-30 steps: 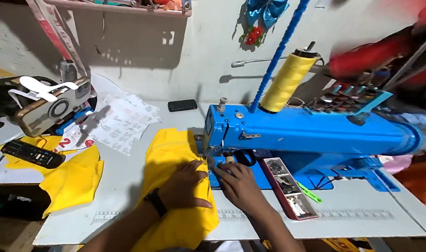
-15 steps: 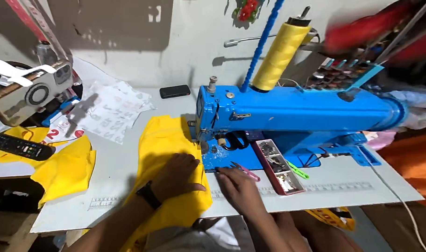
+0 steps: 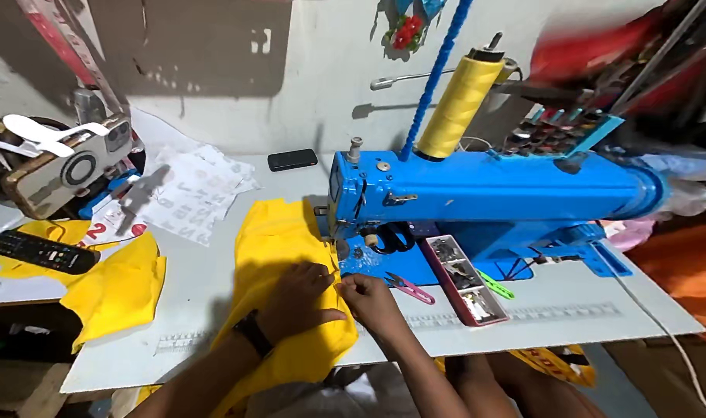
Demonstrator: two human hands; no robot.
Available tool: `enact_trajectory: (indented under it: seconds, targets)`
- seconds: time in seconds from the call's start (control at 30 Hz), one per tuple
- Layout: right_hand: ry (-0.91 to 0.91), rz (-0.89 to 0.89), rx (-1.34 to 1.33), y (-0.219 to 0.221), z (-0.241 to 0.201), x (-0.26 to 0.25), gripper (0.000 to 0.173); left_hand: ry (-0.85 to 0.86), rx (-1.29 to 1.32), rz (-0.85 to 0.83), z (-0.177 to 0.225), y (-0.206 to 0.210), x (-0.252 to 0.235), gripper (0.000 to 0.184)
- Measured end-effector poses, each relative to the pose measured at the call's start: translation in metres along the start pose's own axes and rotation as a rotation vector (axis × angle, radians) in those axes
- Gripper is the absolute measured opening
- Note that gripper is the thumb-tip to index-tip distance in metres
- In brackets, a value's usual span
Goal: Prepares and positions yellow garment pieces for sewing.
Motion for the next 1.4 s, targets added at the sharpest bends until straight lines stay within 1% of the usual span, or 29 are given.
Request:
enact_trajectory:
  seconds: [0.13,0.17,0.23,0.3,0.33,0.37,0.43,0.5,0.53,0.57,0.67,0.73,0.77,0.83,0.87,0.93,1.0,1.07,1.1,1.17,1.27,1.3,1.33,1.37,1.4]
  targets:
    - [0.009,-0.121,-0.071,-0.003,0.0,0.006,0.022,-0.03,0.012,-0.001,0.003,-0.003,-0.001,0.07]
    - [0.016,-0.163,-0.1,-0.004,0.0,0.008,0.022,-0.003,-0.008,0.022,0.005,-0.003,0.0,0.066]
    - [0.002,-0.224,-0.11,-0.005,0.0,0.009,0.024,0.102,-0.088,0.095,0.009,-0.003,0.002,0.056]
    - [-0.048,-0.237,-0.016,-0.009,-0.001,0.01,0.025,0.187,-0.105,0.121,0.015,-0.003,0.002,0.043]
    - [-0.071,-0.243,0.044,-0.01,-0.002,0.01,0.025,0.192,-0.065,0.095,0.02,-0.004,0.001,0.037]
    - [-0.082,-0.253,0.092,-0.01,-0.003,0.01,0.025,0.157,-0.005,0.037,0.026,-0.005,0.002,0.03]
    - [-0.064,-0.27,0.126,-0.01,-0.002,0.011,0.023,-0.031,0.114,-0.127,0.04,-0.008,0.002,0.02]
    - [-0.01,-0.279,0.113,-0.01,-0.002,0.012,0.021,-0.265,0.192,-0.273,0.052,-0.011,0.002,0.022]
    - [0.023,-0.282,0.099,-0.011,-0.002,0.013,0.02,-0.35,0.225,-0.303,0.054,-0.01,0.004,0.025]
    - [0.048,-0.284,0.079,-0.011,-0.002,0.014,0.019,-0.401,0.242,-0.277,0.055,-0.009,0.007,0.027]
    - [0.065,-0.287,0.027,-0.012,-0.001,0.016,0.018,-0.436,0.26,-0.088,0.053,-0.002,0.016,0.035]
    - [0.059,-0.298,0.019,-0.012,0.0,0.017,0.018,-0.462,0.263,-0.069,0.053,-0.001,0.017,0.041]
    - [0.059,-0.307,0.022,-0.012,0.0,0.017,0.019,-0.477,0.264,-0.084,0.053,-0.001,0.017,0.038]
    - [0.071,-0.322,0.04,-0.011,-0.001,0.018,0.022,-0.506,0.291,-0.115,0.051,-0.002,0.015,0.027]
    - [0.076,-0.321,0.047,-0.01,-0.001,0.02,0.023,-0.513,0.315,-0.103,0.049,-0.003,0.014,0.022]
    - [0.063,-0.29,0.084,-0.008,-0.003,0.025,0.024,-0.553,0.406,-0.079,0.046,-0.011,0.012,0.021]
    - [-0.012,-0.235,0.178,-0.003,-0.005,0.032,0.026,-0.581,0.508,-0.034,0.043,-0.019,0.012,0.022]
    - [-0.093,-0.197,0.267,0.009,-0.008,0.04,0.028,-0.554,0.588,0.044,0.04,-0.021,0.014,0.022]
    - [-0.109,-0.212,0.287,0.018,-0.011,0.044,0.026,-0.53,0.616,0.071,0.039,-0.021,0.014,0.022]
    - [-0.109,-0.304,0.282,0.033,-0.018,0.052,0.021,-0.51,0.643,0.056,0.039,-0.02,0.014,0.022]
    - [-0.129,-0.6,0.266,0.039,-0.017,0.063,0.023,-0.552,0.574,-0.135,0.042,-0.019,0.013,0.026]
    - [-0.131,-0.698,0.223,0.035,-0.014,0.067,0.025,-0.528,0.533,-0.2,0.043,-0.018,0.013,0.027]
    - [-0.14,-0.738,0.167,0.026,-0.014,0.07,0.027,-0.471,0.476,-0.226,0.046,-0.015,0.014,0.027]
    - [-0.191,-0.686,0.105,0.013,-0.018,0.073,0.027,-0.39,0.409,-0.207,0.049,-0.011,0.016,0.025]
    - [-0.292,-0.549,0.027,-0.001,-0.029,0.077,0.024,-0.301,0.334,-0.143,0.052,-0.006,0.019,0.022]
Point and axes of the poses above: each hand's wrist, its own x-axis away from the middle knuckle, its own y-axis out of the palm, z = x × y, the point moved 4 cm from there along -x, towards the middle knuckle, and after that the axes turned 2 degrees about -z, right-handed, at the moved point
